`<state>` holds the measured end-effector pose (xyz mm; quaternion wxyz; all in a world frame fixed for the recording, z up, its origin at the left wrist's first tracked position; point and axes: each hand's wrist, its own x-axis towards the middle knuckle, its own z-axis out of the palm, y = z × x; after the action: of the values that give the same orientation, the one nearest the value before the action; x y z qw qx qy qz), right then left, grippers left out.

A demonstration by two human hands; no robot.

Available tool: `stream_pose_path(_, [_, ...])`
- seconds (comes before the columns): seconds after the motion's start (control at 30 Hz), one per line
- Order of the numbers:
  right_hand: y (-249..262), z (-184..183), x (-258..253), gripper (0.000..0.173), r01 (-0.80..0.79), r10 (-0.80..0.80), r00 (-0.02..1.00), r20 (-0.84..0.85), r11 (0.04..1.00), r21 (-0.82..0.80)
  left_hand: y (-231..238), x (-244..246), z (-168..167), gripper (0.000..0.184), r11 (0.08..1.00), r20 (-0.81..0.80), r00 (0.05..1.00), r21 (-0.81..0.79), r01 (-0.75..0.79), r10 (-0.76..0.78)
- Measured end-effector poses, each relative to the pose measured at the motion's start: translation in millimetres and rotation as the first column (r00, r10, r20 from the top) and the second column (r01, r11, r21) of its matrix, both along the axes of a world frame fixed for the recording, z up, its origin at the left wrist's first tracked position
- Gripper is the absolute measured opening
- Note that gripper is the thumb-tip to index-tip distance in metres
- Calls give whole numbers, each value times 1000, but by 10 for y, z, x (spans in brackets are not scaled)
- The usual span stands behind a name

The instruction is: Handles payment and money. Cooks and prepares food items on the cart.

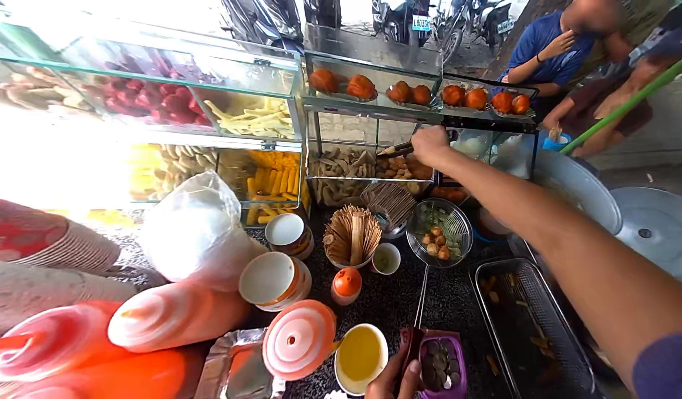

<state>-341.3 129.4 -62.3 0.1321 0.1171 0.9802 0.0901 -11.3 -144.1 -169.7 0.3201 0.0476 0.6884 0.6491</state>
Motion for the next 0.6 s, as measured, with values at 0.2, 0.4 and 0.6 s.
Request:
stream_pose_path(0.2, [582,875,920,45,-47,49,995,-91,999,16,81,-34,-13,35,999,15,999,36,-38,37])
stream_pose_path(0.4, [887,1232,1938,54,-100,100,994,34,995,-2,159,-30,45,33,994,29,997,87,-68,66])
stream_pose_path(0.6, [899,1336,2190,61,-142,137,986,97,989,38,169,3,55,33,992,32,998,114,-60,57])
